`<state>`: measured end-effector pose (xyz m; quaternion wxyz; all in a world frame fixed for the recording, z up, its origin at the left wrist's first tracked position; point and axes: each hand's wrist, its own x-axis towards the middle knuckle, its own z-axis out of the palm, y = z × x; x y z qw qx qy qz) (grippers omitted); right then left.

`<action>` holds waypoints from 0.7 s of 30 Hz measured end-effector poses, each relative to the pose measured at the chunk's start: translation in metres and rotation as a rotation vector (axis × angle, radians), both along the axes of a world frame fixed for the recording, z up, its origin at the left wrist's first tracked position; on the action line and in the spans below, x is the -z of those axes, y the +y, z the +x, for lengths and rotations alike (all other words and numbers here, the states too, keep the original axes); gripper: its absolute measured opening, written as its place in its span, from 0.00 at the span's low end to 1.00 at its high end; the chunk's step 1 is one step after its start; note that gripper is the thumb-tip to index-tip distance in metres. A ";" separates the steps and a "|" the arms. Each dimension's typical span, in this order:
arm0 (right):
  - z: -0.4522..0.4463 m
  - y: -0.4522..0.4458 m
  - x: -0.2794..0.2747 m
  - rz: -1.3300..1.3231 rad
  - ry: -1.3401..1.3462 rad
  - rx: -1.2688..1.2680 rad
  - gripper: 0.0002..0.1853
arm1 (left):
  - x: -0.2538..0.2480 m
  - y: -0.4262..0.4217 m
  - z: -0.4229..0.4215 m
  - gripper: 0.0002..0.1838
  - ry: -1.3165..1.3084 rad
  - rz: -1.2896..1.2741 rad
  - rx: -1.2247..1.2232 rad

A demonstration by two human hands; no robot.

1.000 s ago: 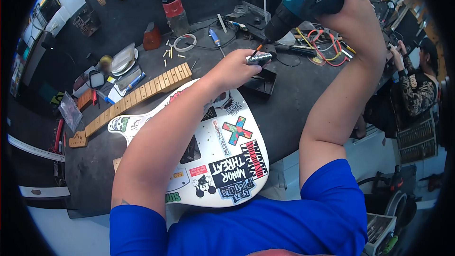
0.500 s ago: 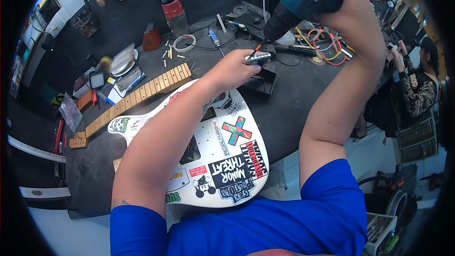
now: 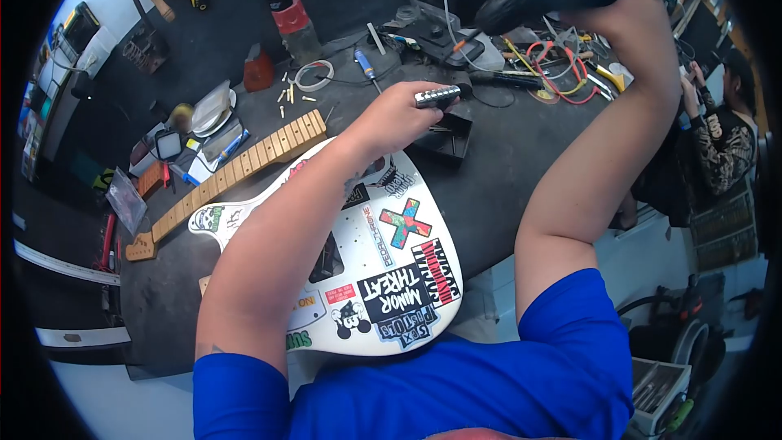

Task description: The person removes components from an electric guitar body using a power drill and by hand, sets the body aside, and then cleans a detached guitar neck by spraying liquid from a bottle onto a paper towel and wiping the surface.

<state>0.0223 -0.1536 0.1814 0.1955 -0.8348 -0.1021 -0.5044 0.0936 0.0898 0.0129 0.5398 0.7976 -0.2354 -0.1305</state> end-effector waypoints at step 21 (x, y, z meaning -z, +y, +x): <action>-0.002 -0.079 0.000 0.389 -0.284 -0.400 0.52 | -0.049 -0.014 0.005 0.23 0.142 -0.015 0.163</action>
